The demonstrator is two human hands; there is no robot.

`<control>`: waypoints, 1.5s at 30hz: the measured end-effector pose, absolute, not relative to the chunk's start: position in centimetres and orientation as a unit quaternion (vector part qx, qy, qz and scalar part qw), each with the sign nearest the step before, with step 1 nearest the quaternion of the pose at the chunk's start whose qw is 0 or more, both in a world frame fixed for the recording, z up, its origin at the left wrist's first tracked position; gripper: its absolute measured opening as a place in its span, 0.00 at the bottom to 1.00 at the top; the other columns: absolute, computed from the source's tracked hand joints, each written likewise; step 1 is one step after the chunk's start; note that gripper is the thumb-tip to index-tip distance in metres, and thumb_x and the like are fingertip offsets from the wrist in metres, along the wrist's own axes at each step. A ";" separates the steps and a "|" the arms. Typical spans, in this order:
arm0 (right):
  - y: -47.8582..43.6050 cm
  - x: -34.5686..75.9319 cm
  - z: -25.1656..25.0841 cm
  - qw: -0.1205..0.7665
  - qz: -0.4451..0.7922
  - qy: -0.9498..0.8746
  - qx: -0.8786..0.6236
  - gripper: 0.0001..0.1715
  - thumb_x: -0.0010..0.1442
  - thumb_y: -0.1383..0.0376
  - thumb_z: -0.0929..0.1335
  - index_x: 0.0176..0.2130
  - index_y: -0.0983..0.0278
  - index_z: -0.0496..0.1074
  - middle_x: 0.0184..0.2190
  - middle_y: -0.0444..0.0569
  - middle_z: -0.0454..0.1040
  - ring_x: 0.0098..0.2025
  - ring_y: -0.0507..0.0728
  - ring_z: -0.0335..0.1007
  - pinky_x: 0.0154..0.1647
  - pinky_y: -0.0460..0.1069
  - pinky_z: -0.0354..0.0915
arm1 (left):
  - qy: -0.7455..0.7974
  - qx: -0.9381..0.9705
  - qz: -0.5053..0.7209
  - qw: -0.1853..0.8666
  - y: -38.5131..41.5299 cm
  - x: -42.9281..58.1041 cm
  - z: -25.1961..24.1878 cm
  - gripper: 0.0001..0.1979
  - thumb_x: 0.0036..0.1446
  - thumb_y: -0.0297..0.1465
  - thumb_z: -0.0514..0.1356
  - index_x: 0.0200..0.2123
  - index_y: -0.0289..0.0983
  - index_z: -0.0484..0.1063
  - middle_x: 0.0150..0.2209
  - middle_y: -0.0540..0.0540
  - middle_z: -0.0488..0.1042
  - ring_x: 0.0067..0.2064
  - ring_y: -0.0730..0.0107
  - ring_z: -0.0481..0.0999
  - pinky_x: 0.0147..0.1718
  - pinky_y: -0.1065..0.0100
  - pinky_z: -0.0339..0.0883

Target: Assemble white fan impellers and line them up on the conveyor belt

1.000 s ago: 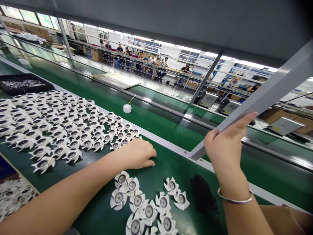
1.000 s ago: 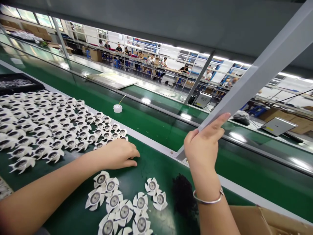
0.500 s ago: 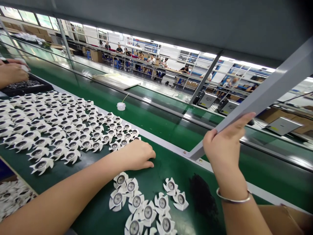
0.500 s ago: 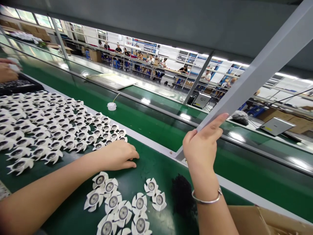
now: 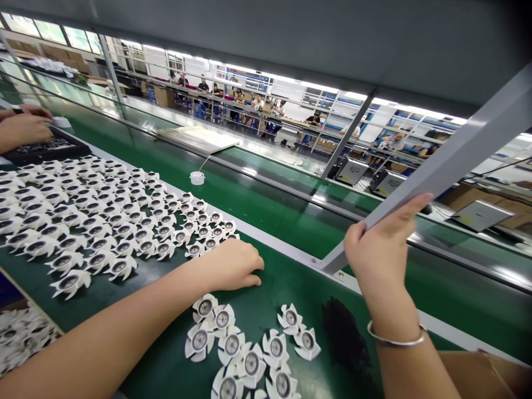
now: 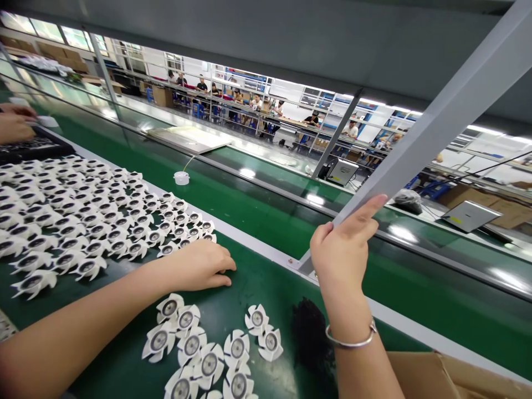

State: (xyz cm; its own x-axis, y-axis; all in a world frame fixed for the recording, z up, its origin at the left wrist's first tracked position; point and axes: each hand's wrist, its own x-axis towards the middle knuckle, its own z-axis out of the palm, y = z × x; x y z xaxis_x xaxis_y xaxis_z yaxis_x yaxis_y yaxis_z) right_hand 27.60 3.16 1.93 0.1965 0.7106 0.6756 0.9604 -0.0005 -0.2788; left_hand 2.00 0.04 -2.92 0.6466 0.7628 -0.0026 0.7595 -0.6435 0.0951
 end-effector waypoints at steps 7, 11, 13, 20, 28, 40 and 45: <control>3.2 27.6 1.9 0.357 -0.176 -0.607 -0.688 0.55 0.60 0.62 0.61 0.70 0.75 0.22 0.51 0.73 0.61 0.34 0.69 0.72 0.33 0.66 0.69 | 0.417 0.907 0.027 0.048 0.1 2.0 -3.2 0.09 0.59 0.40 0.63 0.37 0.42 0.78 0.33 0.48 0.77 0.35 0.63 0.77 0.28 0.66 0.60; 3.2 27.6 2.0 0.351 -0.182 -0.609 -0.687 0.55 0.60 0.62 0.60 0.70 0.77 0.22 0.52 0.74 0.60 0.33 0.70 0.72 0.32 0.67 0.69 | 0.419 0.907 0.021 0.046 0.1 1.9 -3.2 0.09 0.59 0.40 0.62 0.37 0.42 0.78 0.33 0.48 0.78 0.35 0.63 0.77 0.28 0.66 0.60; 3.1 27.5 2.1 0.340 -0.174 -0.606 -0.698 0.55 0.60 0.62 0.60 0.69 0.78 0.21 0.51 0.74 0.60 0.34 0.70 0.72 0.32 0.66 0.69 | 0.417 0.908 0.023 0.044 0.1 1.9 -3.2 0.09 0.59 0.40 0.62 0.38 0.42 0.78 0.33 0.48 0.78 0.35 0.63 0.77 0.28 0.66 0.59; 3.1 27.4 2.2 0.337 -0.165 -0.602 -0.704 0.55 0.60 0.62 0.59 0.69 0.76 0.20 0.51 0.73 0.59 0.35 0.71 0.71 0.33 0.66 0.69 | 0.418 0.907 0.022 0.053 0.1 2.1 -3.0 0.09 0.59 0.39 0.63 0.36 0.41 0.78 0.33 0.48 0.78 0.34 0.63 0.77 0.29 0.66 0.60; 3.4 27.7 1.7 0.339 -0.186 -0.607 -0.694 0.54 0.60 0.62 0.60 0.69 0.76 0.20 0.50 0.72 0.60 0.36 0.70 0.71 0.32 0.66 0.68 | 0.425 0.902 0.015 0.068 0.0 2.1 -2.8 0.08 0.59 0.39 0.62 0.36 0.42 0.77 0.33 0.49 0.78 0.35 0.64 0.77 0.29 0.67 0.59; 3.4 27.7 1.9 0.335 -0.176 -0.607 -0.699 0.55 0.60 0.63 0.60 0.69 0.76 0.20 0.50 0.71 0.60 0.35 0.68 0.70 0.32 0.64 0.68 | 0.420 0.906 0.007 0.045 0.0 2.1 -3.1 0.09 0.60 0.40 0.61 0.38 0.42 0.78 0.34 0.49 0.78 0.35 0.63 0.76 0.28 0.66 0.57; 3.4 28.1 1.7 0.331 -0.181 -0.618 -0.689 0.55 0.60 0.61 0.60 0.69 0.73 0.17 0.50 0.70 0.60 0.33 0.66 0.70 0.30 0.63 0.69 | 0.422 0.905 0.005 0.053 0.0 2.2 -2.9 0.10 0.60 0.40 0.61 0.39 0.42 0.78 0.35 0.49 0.78 0.35 0.64 0.76 0.29 0.67 0.58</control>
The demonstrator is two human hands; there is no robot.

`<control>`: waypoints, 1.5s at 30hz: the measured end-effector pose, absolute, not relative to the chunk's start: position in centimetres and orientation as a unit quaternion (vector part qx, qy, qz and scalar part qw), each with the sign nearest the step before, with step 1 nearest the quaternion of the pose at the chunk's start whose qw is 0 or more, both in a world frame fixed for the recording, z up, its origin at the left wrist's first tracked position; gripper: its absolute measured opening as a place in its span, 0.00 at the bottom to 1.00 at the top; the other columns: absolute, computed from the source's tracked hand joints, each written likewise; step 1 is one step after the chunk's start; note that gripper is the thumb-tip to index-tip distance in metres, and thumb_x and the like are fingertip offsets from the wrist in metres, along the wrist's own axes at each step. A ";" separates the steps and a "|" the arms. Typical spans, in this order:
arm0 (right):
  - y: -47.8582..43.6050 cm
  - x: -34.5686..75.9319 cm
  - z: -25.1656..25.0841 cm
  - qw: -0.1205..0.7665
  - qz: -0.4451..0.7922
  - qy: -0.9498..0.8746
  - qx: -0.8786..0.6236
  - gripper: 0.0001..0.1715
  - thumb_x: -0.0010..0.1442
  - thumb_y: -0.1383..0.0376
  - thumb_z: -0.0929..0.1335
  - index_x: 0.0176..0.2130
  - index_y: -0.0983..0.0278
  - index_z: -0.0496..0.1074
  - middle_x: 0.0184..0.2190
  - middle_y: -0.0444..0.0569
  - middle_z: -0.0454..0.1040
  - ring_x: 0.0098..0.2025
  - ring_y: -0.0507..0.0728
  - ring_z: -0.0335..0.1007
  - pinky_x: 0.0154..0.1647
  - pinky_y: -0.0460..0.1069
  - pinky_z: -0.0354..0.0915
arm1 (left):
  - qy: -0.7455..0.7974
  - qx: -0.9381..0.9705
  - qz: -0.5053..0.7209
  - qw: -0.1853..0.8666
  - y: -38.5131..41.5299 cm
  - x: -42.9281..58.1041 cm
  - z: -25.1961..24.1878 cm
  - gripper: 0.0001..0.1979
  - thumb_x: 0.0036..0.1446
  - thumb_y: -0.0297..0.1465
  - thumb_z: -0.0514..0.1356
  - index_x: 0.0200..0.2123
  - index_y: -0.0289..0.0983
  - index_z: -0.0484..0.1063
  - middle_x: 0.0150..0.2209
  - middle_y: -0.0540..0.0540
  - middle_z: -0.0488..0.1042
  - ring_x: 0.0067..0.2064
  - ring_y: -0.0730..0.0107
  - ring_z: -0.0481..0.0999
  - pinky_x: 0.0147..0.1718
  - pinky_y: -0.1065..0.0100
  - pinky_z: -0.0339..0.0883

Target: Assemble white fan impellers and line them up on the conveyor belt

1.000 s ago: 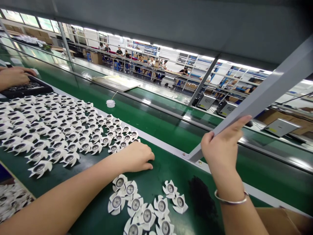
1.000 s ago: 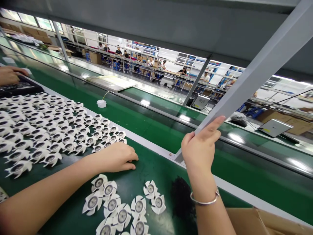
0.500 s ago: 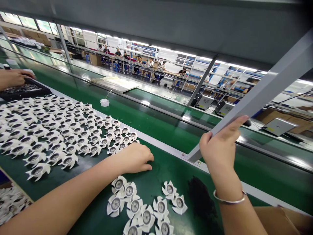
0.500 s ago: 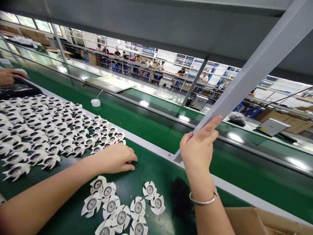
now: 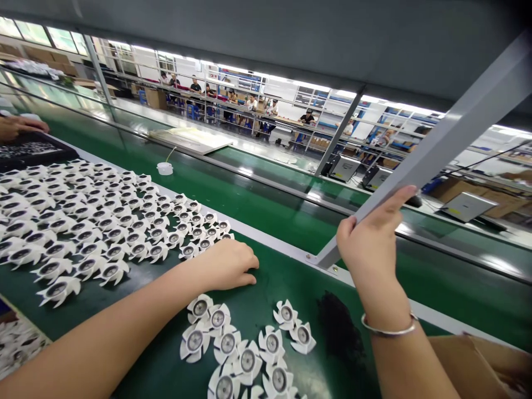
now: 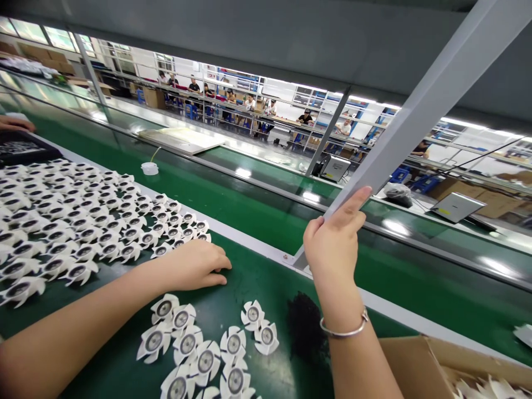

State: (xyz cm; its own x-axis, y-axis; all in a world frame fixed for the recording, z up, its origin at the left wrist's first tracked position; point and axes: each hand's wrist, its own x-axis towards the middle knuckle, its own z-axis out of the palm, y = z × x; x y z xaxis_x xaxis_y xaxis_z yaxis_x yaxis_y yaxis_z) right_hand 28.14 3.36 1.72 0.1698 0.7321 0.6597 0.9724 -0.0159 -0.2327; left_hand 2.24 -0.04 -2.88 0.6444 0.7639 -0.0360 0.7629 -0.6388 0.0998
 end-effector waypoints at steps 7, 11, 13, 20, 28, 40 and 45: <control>3.2 28.0 2.0 0.327 -0.171 -0.619 -0.693 0.53 0.61 0.63 0.59 0.69 0.75 0.20 0.51 0.70 0.60 0.37 0.69 0.71 0.33 0.63 0.70 | 0.418 0.906 0.019 0.058 0.2 2.1 -3.5 0.10 0.60 0.39 0.62 0.41 0.43 0.78 0.35 0.49 0.78 0.36 0.64 0.77 0.31 0.67 0.60; 3.2 28.1 2.0 0.327 -0.173 -0.619 -0.693 0.53 0.61 0.63 0.59 0.69 0.76 0.20 0.51 0.71 0.60 0.38 0.69 0.72 0.34 0.63 0.70 | 0.418 0.906 0.021 0.061 0.3 2.0 -3.6 0.10 0.60 0.39 0.62 0.41 0.43 0.78 0.36 0.49 0.78 0.36 0.64 0.77 0.31 0.67 0.60; 3.3 28.1 1.9 0.328 -0.176 -0.619 -0.692 0.53 0.61 0.63 0.59 0.69 0.75 0.20 0.51 0.71 0.60 0.37 0.69 0.72 0.33 0.63 0.70 | 0.418 0.906 0.020 0.062 0.4 2.0 -3.6 0.10 0.60 0.39 0.62 0.41 0.43 0.78 0.36 0.49 0.78 0.36 0.64 0.77 0.31 0.67 0.61; 3.4 28.1 1.9 0.326 -0.179 -0.617 -0.693 0.53 0.61 0.64 0.59 0.69 0.75 0.19 0.50 0.71 0.60 0.37 0.69 0.71 0.33 0.63 0.70 | 0.413 0.909 0.023 0.052 0.4 2.0 -3.8 0.11 0.60 0.40 0.62 0.41 0.43 0.78 0.37 0.49 0.78 0.36 0.65 0.77 0.30 0.67 0.60; 3.4 28.0 1.8 0.334 -0.188 -0.613 -0.691 0.54 0.60 0.63 0.60 0.69 0.74 0.20 0.50 0.70 0.61 0.36 0.69 0.72 0.32 0.63 0.70 | 0.420 0.906 0.008 0.053 0.2 2.1 -3.4 0.11 0.60 0.40 0.61 0.41 0.43 0.78 0.37 0.50 0.78 0.36 0.64 0.76 0.30 0.65 0.60; 3.3 27.9 2.0 0.316 -0.188 -0.611 -0.701 0.52 0.61 0.62 0.58 0.69 0.79 0.21 0.49 0.69 0.60 0.37 0.70 0.71 0.33 0.63 0.69 | 0.419 0.906 0.007 0.054 0.2 2.1 -3.5 0.11 0.60 0.40 0.61 0.42 0.43 0.78 0.37 0.50 0.78 0.36 0.64 0.76 0.30 0.65 0.60; 3.3 28.0 2.0 0.321 -0.187 -0.611 -0.699 0.53 0.61 0.63 0.59 0.69 0.75 0.20 0.49 0.69 0.61 0.35 0.68 0.71 0.32 0.63 0.69 | 0.416 0.908 0.013 0.054 0.2 2.0 -3.6 0.10 0.60 0.40 0.61 0.41 0.43 0.78 0.36 0.49 0.78 0.36 0.64 0.76 0.30 0.66 0.60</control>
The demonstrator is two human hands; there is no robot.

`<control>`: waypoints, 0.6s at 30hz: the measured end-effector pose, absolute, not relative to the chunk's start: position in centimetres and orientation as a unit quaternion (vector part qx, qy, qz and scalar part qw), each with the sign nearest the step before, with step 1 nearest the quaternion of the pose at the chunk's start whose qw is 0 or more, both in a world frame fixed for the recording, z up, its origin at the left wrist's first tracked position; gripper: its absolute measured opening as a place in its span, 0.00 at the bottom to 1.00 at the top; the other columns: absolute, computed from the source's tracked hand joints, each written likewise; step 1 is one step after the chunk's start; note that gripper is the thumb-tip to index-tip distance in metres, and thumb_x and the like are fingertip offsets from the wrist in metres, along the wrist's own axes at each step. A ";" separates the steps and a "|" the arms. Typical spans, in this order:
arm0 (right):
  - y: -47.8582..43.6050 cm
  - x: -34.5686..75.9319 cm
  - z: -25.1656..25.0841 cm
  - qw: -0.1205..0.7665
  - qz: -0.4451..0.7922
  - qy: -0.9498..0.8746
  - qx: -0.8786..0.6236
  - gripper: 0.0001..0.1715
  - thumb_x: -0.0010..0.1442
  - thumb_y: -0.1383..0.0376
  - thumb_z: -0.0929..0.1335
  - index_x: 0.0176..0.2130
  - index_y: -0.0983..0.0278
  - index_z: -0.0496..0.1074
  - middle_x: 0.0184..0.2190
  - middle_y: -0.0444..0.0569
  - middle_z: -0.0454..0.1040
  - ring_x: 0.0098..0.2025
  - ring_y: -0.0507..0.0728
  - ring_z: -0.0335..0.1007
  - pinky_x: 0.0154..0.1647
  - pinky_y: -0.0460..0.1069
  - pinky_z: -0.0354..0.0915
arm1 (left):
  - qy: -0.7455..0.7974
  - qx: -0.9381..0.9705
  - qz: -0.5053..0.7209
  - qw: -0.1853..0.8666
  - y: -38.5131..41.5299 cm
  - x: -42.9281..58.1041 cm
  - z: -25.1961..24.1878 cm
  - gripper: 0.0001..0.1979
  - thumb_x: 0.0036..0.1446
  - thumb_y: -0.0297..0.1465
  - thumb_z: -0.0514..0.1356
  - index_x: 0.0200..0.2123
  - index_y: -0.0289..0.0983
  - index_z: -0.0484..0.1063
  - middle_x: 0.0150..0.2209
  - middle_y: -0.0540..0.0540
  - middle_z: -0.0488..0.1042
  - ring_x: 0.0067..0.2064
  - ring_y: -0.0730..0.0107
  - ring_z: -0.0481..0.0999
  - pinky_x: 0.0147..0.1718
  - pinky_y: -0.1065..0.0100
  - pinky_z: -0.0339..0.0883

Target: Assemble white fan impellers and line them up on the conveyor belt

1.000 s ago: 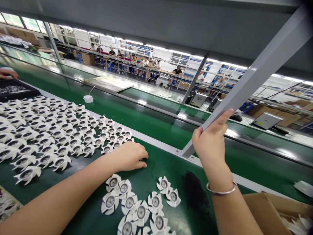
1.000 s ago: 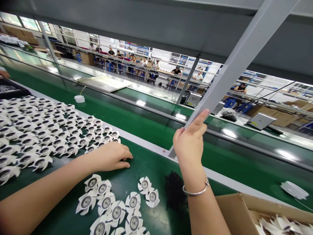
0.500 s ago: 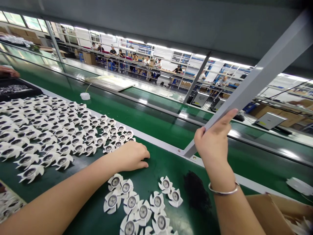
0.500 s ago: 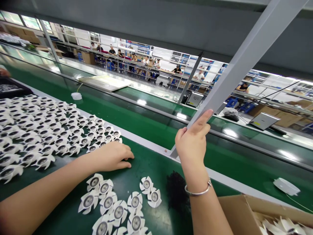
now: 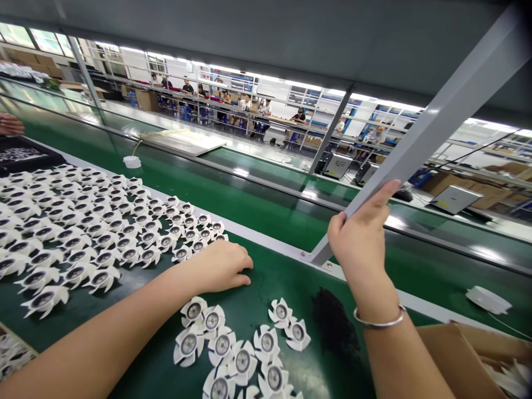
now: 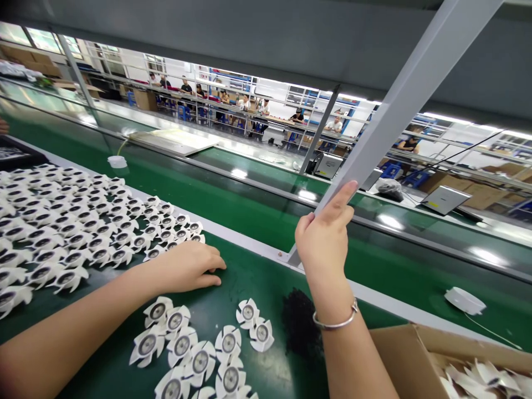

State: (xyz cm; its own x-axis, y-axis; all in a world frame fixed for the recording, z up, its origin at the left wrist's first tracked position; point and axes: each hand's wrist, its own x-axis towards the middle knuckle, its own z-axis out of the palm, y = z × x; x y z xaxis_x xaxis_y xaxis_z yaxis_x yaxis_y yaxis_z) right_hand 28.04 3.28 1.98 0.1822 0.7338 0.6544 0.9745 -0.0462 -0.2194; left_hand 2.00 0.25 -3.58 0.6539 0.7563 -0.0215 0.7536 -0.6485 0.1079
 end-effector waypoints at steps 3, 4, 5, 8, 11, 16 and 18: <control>3.3 28.1 1.9 0.324 -0.183 -0.615 -0.695 0.53 0.61 0.63 0.59 0.69 0.76 0.19 0.49 0.69 0.61 0.36 0.68 0.71 0.32 0.63 0.70 | 0.418 0.907 0.015 0.056 0.1 1.9 -3.5 0.10 0.60 0.40 0.61 0.41 0.43 0.78 0.36 0.49 0.78 0.36 0.64 0.76 0.30 0.66 0.60; 3.4 28.1 1.9 0.327 -0.184 -0.616 -0.692 0.53 0.60 0.63 0.59 0.69 0.76 0.20 0.49 0.69 0.61 0.36 0.69 0.71 0.32 0.64 0.70 | 0.417 0.907 0.015 0.056 0.1 1.9 -3.5 0.10 0.60 0.40 0.61 0.41 0.43 0.78 0.36 0.49 0.78 0.36 0.64 0.77 0.30 0.66 0.60; 3.4 28.2 1.8 0.332 -0.186 -0.618 -0.688 0.53 0.60 0.64 0.59 0.69 0.76 0.20 0.49 0.70 0.60 0.36 0.69 0.71 0.32 0.64 0.70 | 0.417 0.907 0.016 0.056 0.1 1.9 -3.6 0.10 0.60 0.40 0.61 0.41 0.43 0.78 0.36 0.49 0.78 0.35 0.64 0.77 0.30 0.66 0.61; 3.6 28.2 1.6 0.349 -0.197 -0.618 -0.676 0.53 0.60 0.63 0.59 0.69 0.75 0.21 0.50 0.70 0.60 0.36 0.69 0.71 0.33 0.65 0.70 | 0.415 0.908 0.019 0.054 0.2 2.0 -3.7 0.11 0.60 0.40 0.61 0.41 0.42 0.78 0.36 0.48 0.78 0.35 0.63 0.77 0.30 0.65 0.62; 3.6 28.2 1.5 0.350 -0.201 -0.618 -0.675 0.53 0.60 0.63 0.59 0.69 0.74 0.21 0.50 0.69 0.61 0.35 0.68 0.71 0.32 0.65 0.70 | 0.414 0.907 0.036 0.066 0.3 2.1 -3.1 0.10 0.59 0.38 0.62 0.40 0.41 0.79 0.35 0.48 0.78 0.35 0.63 0.77 0.31 0.65 0.64; 3.2 28.1 1.8 0.330 -0.183 -0.616 -0.692 0.54 0.61 0.62 0.59 0.69 0.74 0.19 0.50 0.70 0.60 0.34 0.68 0.71 0.30 0.64 0.69 | 0.291 0.876 0.192 0.333 -1.8 1.2 -0.5 0.18 0.57 0.42 0.65 0.49 0.43 0.77 0.38 0.49 0.79 0.36 0.70 0.77 0.35 0.70 0.69; 3.2 28.0 1.9 0.333 -0.175 -0.616 -0.692 0.55 0.60 0.62 0.59 0.69 0.73 0.18 0.50 0.70 0.60 0.34 0.68 0.71 0.30 0.64 0.69 | 0.261 0.871 0.221 0.352 -4.0 0.7 -0.3 0.23 0.54 0.49 0.66 0.50 0.45 0.77 0.37 0.47 0.78 0.36 0.69 0.76 0.35 0.68 0.71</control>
